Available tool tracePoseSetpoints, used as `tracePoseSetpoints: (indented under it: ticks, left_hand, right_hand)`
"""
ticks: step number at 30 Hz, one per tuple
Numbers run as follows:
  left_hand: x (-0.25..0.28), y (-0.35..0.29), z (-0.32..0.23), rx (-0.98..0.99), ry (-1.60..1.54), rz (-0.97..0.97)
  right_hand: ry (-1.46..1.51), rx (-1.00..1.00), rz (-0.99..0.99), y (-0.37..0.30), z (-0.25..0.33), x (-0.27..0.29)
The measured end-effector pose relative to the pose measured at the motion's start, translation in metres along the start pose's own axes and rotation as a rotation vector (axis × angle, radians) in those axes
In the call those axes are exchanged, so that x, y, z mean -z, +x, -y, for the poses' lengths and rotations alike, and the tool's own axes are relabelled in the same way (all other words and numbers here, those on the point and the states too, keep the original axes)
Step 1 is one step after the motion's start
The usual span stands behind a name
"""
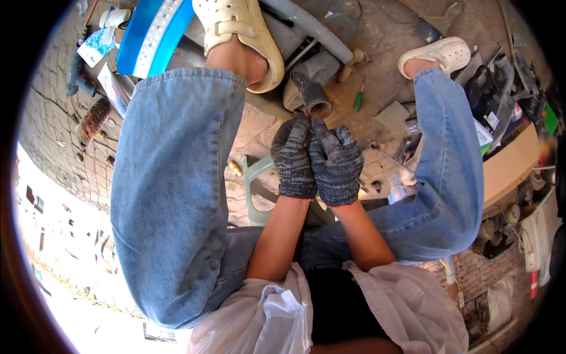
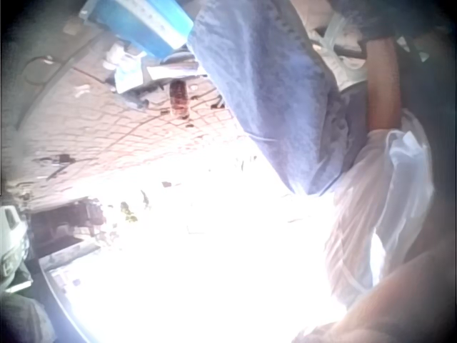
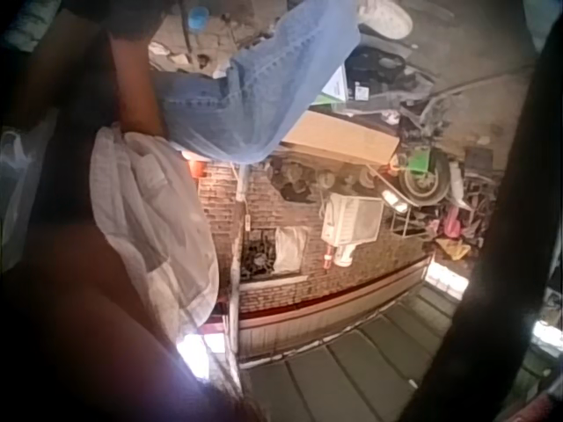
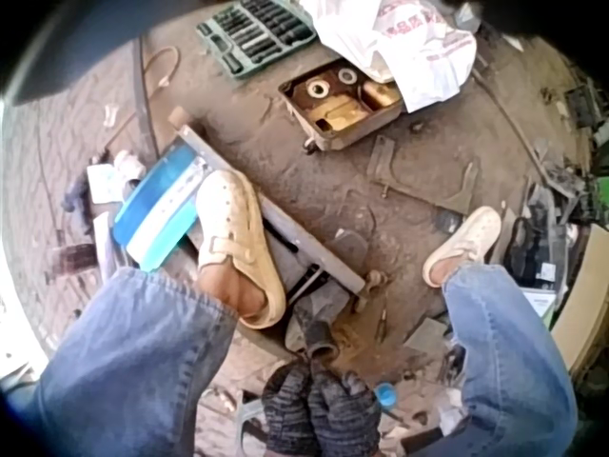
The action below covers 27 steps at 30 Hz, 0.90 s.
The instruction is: The person sits on the ground in a cluttered workshop and uses pliers to strip insulation from red and black wires. They then twist the exposed wire ends together to create a connection.
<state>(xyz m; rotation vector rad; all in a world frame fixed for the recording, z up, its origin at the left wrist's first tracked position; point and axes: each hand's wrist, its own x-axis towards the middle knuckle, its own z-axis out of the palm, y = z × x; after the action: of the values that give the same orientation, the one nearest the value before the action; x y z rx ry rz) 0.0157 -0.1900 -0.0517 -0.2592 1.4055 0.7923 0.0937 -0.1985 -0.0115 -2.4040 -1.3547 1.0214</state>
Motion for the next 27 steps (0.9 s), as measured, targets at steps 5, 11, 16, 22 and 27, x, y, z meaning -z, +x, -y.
tracePoseSetpoints:
  ticks: [5,11,16,22,27]
  left_hand:
    - [-0.003,-0.003,-0.002,0.028,-0.039,0.021]
    - [-0.023,-0.009,0.000,-0.048,0.107,-0.180]
    - [-0.029,-0.043,-0.008,-0.049,0.072,-0.017]
    - [-0.057,-0.133,-0.039,-0.226,0.273,0.254]
    - [-0.040,-0.184,-0.053,-0.477,0.537,0.485]
  right_hand:
    - [0.014,-0.005,0.014,-0.001,0.000,0.003]
    - [0.199,-0.101,-0.011,-0.013,-0.011,0.009]
    - [0.367,0.022,-0.125,0.001,0.004,0.056]
    - [0.397,0.054,-0.194,-0.030,0.031,0.125]
    - [0.206,0.328,-0.251,-0.074,0.047,0.178]
